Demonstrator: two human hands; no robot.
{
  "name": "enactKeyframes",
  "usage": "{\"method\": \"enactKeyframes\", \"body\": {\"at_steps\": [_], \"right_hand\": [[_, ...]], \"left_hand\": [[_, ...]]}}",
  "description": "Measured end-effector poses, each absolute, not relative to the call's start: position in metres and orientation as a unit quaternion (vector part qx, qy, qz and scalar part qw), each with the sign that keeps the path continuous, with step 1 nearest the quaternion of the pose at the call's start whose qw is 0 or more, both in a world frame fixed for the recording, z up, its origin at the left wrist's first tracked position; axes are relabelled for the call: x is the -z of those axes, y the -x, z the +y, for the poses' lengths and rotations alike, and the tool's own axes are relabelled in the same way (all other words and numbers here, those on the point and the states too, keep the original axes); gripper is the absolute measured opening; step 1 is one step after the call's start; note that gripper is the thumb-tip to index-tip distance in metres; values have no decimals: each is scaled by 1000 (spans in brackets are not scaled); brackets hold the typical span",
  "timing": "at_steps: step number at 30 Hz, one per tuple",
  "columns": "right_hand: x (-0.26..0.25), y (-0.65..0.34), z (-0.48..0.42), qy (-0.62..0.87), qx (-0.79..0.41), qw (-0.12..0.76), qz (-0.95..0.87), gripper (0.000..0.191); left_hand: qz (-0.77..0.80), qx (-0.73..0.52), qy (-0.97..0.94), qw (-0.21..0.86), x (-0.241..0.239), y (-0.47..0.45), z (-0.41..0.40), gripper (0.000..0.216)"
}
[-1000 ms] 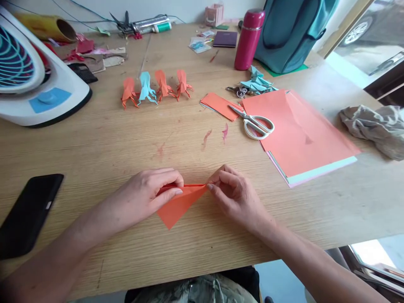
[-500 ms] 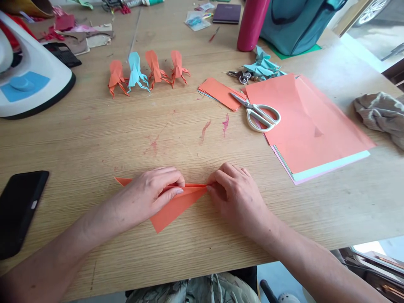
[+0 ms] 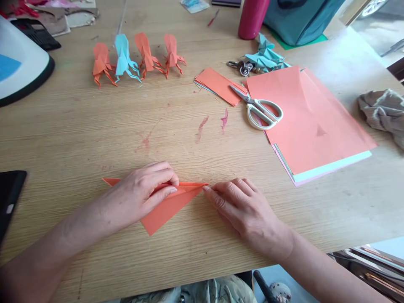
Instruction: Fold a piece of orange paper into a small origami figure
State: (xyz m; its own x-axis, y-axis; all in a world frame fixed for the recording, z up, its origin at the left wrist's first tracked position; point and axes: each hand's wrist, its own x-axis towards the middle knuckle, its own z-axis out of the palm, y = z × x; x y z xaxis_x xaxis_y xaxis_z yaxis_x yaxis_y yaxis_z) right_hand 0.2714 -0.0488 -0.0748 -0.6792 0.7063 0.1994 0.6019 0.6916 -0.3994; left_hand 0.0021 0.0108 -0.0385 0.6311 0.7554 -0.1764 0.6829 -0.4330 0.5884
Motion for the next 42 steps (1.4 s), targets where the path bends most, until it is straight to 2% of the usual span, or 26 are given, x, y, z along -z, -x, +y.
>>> {"method": "enactKeyframes", "body": {"at_steps": [7, 20, 29, 42], "right_hand": [[73, -262, -44, 370, -103, 163, -909, 51], [71, -261, -44, 382, -117, 154, -904, 59], [73, -264, -45, 381, -113, 144, -906, 55], [77, -269, -48, 378, -132, 152, -904, 61]], "left_hand": [[417, -60, -844, 330, 38, -2, 12, 19], [465, -34, -829, 310, 34, 10, 16, 23], [505, -10, -801, 321, 33, 21, 18, 23], [555, -13, -769, 317, 29, 44, 15, 16]]}}
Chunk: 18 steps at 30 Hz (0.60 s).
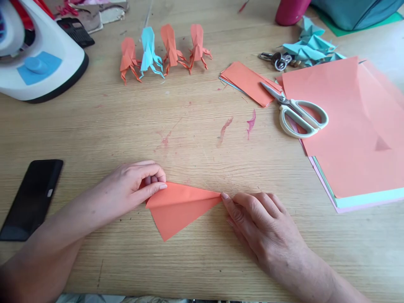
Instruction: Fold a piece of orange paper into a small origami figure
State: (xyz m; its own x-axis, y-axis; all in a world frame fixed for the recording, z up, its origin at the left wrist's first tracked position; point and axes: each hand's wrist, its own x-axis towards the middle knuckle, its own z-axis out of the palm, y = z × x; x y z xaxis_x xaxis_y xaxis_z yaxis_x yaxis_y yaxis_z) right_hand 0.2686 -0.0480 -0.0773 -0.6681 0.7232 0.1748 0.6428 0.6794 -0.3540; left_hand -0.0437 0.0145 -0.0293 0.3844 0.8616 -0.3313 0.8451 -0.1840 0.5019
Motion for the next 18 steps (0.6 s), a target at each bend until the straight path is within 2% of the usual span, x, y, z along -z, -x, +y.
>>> {"method": "enactKeyframes", "body": {"at_steps": [18], "right_hand": [[80, -270, -49, 376, -139, 160, -902, 58]], "left_hand": [[569, -23, -763, 306, 29, 40, 16, 17]]}}
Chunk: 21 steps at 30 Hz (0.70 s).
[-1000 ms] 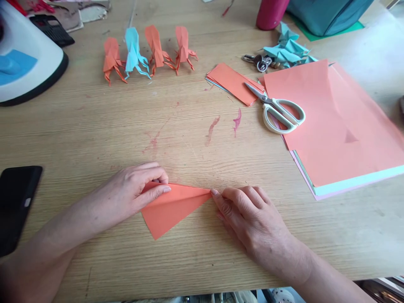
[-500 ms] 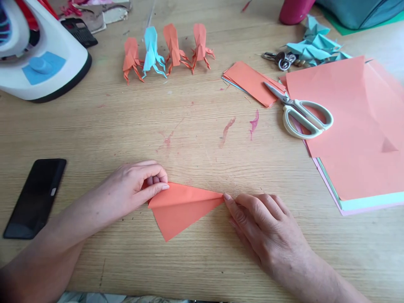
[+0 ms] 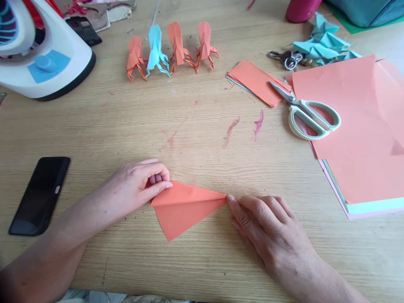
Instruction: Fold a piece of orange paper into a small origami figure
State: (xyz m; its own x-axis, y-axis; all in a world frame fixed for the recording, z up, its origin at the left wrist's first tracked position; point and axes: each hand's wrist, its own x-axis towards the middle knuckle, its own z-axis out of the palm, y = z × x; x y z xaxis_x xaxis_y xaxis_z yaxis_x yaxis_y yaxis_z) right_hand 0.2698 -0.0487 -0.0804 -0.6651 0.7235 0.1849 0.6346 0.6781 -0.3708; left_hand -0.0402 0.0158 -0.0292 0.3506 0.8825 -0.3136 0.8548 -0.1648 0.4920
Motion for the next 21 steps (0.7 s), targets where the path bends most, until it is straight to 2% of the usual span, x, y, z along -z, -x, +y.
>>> {"method": "enactKeyframes", "body": {"at_steps": [6, 11, 16, 21], "right_hand": [[77, -267, -46, 368, -115, 161, -909, 57], [75, -265, -45, 358, -97, 151, -916, 56], [77, -267, -46, 354, -83, 134, -922, 52], [76, -268, -46, 340, -64, 131, -929, 45]], "left_hand": [[538, -36, -796, 275, 32, 44, 13, 4], [412, 22, -883, 224, 27, 40, 13, 26], [318, 71, -934, 146, 20, 34, 17, 27], [308, 70, -942, 110, 19, 28, 3, 32]]}}
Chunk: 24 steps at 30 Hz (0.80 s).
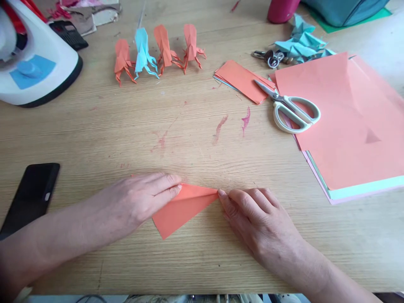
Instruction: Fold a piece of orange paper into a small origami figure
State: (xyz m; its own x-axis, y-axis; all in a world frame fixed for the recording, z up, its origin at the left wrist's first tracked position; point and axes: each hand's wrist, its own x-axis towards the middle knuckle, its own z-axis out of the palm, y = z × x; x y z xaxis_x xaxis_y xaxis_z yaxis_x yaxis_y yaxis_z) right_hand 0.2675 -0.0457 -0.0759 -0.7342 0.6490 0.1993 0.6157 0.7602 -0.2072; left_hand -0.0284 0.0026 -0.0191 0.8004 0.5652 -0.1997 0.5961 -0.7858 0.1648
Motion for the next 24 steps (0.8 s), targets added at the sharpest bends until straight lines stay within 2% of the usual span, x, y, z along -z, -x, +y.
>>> {"method": "enactKeyframes", "body": {"at_steps": [5, 8, 13, 21, 24], "right_hand": [[73, -264, -44, 339, -59, 127, -930, 38], [72, -261, -43, 344, -49, 131, -929, 34], [70, -258, -41, 345, -56, 136, -927, 31], [68, -259, -42, 341, -52, 131, -930, 32], [67, -258, -44, 332, -45, 129, -933, 31]], "left_hand": [[320, 115, -940, -24, 17, 11, -22, 60], [333, 144, -930, -64, 15, -1, -31, 67], [361, 164, -915, -80, 17, -10, -36, 62], [368, 85, -923, -74, 31, -14, -42, 44], [364, 65, -927, -64, 35, -17, -44, 45]]}}
